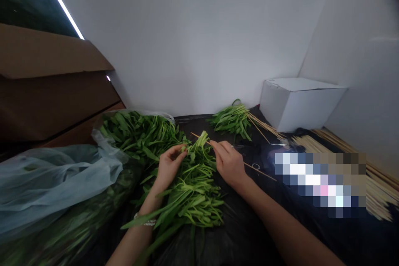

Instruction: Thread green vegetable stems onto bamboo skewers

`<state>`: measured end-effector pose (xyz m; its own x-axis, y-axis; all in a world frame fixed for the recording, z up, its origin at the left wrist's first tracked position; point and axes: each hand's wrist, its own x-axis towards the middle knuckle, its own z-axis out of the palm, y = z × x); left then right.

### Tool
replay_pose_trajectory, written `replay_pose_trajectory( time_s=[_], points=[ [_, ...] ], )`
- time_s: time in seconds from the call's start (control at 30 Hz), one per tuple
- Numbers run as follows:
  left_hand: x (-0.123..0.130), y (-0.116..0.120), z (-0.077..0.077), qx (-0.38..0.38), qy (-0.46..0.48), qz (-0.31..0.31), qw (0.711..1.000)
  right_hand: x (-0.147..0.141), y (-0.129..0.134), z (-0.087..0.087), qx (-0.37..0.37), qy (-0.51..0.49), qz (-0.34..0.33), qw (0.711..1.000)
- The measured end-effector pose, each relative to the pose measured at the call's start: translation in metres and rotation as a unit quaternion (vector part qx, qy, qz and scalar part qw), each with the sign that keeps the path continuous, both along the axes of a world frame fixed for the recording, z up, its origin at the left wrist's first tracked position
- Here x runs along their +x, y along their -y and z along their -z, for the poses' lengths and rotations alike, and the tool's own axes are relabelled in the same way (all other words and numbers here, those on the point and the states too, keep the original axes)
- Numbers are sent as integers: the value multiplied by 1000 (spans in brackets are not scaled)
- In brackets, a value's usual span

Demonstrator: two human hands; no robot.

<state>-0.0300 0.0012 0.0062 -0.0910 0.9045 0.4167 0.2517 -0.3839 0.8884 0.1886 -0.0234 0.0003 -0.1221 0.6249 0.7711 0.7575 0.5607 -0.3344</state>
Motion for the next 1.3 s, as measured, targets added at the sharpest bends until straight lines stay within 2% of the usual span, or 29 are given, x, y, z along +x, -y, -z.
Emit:
replay_pose_trajectory(
  time_s=[0.1, 0.2, 0.3, 0.43, 0.5, 0.57, 0.7, 0.77, 0.9, 0.97, 1.1, 1.2, 1.3],
  points=[
    [0, 1, 2, 85, -68, -56, 992, -1, 2, -1, -6, 38, -15, 999],
    [-3, 1, 1, 92, -27, -89, 991, -3, 3, 0, -10, 74, -24, 997],
    [-6, -2, 1, 12, 78, -46, 996, -4, 3, 1, -13, 93, -30, 995],
    [-4, -3, 0, -64, 194, 48, 978, -5, 4, 2, -15, 112, -41, 993],
    [-2, -2, -1, -70, 216, 68, 972, -6, 4, 2, -16, 117, -45, 992],
    [0, 0, -2, -62, 183, 65, 979, -6, 5, 2, -15, 125, -46, 991],
    [-2, 1, -3, -14, 102, 16, 995, -7, 4, 3, -36, 168, -34, 984],
    [-6, -1, -4, 29, 125, -30, 991, -6, 3, 4, -68, 198, -18, 978],
    [-16, -5, -6, 109, 203, -132, 964, -5, 0, 5, -123, 220, 15, 968],
    [-15, -5, -7, 118, 204, -148, 961, -4, 0, 5, -120, 202, 22, 972],
    [-2, 0, -3, 30, 172, -76, 982, -4, 2, 3, -63, 154, 5, 986],
    [5, 1, 2, -35, 184, -25, 982, -6, 4, 3, -28, 144, -18, 989],
    [6, 0, 6, -63, 195, 1, 979, -7, 4, 4, -14, 149, -31, 988]
  ],
)
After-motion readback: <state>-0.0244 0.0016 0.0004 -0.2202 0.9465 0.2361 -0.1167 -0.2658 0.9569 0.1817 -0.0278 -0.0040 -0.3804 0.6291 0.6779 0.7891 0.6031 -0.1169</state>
